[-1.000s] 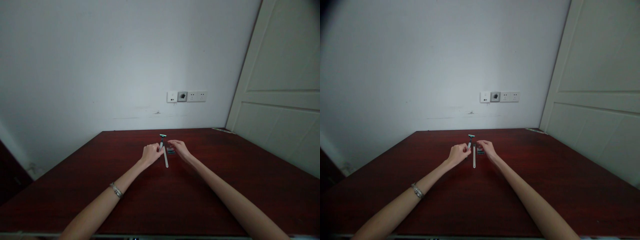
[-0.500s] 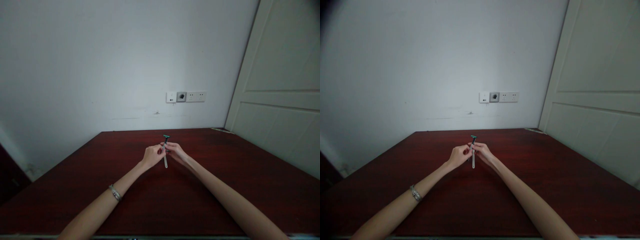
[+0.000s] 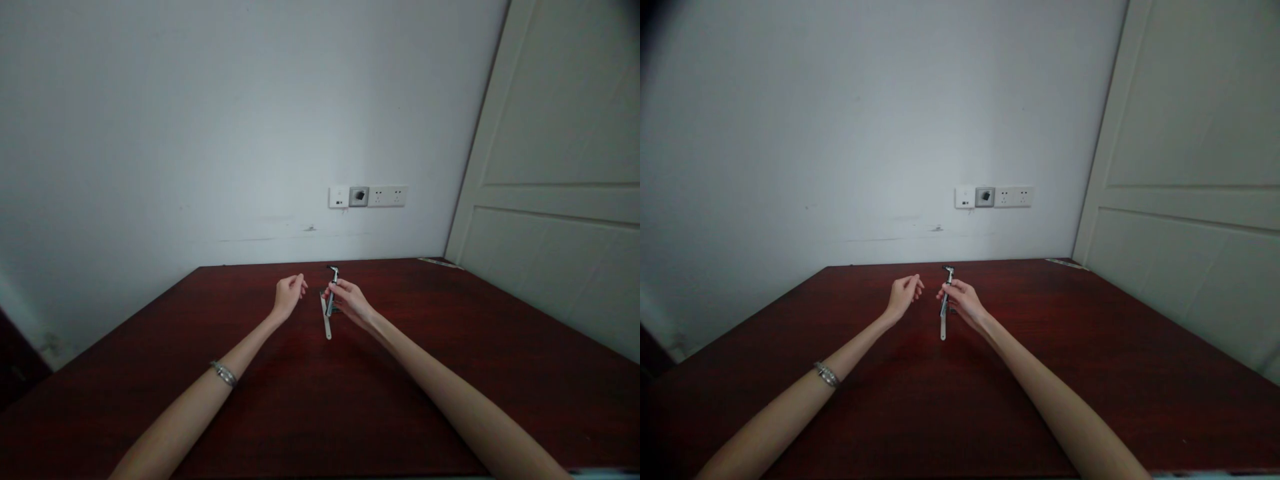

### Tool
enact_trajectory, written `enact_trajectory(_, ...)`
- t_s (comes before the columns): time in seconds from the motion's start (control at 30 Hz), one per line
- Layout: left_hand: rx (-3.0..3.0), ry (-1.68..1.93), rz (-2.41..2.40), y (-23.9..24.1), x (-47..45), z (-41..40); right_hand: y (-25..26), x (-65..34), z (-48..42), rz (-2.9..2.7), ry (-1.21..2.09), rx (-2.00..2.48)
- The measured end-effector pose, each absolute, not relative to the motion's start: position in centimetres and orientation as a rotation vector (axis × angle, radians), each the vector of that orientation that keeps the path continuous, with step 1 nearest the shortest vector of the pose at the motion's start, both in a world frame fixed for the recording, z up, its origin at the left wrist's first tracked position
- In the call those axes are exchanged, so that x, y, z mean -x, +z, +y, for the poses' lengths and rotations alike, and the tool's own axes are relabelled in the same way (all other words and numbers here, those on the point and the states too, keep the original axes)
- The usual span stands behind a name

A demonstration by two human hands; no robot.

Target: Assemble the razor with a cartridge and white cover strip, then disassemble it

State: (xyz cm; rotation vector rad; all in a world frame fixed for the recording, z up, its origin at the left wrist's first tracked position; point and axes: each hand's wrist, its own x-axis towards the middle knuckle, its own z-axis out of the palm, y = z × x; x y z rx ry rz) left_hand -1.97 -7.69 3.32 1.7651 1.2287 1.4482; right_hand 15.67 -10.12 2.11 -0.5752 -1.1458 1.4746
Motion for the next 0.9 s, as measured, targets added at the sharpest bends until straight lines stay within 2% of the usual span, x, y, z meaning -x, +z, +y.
enact_trajectory(0.17,-1.131,1.216,0.946,4.7,0.8,-5.8,2.3,-15.1,-10.6,-1.082,1.512,0.620)
enact_trajectory(0.3,-0.878,1.059,0.732,5.7,-0.1,-4.6,1.6,-14.6,-10.6,-1.085,1.569,0.628)
enact_trajectory(0.5,-0.771,0.987,0.640,5.2,-0.7,-4.1,1.1,-13.7,-10.8,-1.036,1.661,0.568)
enact_trajectory(0.7,-0.750,0.908,0.618,4.5,-0.8,-4.2,1.2,-13.4,-11.1,-0.962,1.804,0.659)
enact_trajectory(0.9,-0.710,0.907,0.523,4.0,-1.3,-4.6,1.2,-13.5,-11.3,-0.956,1.811,0.754)
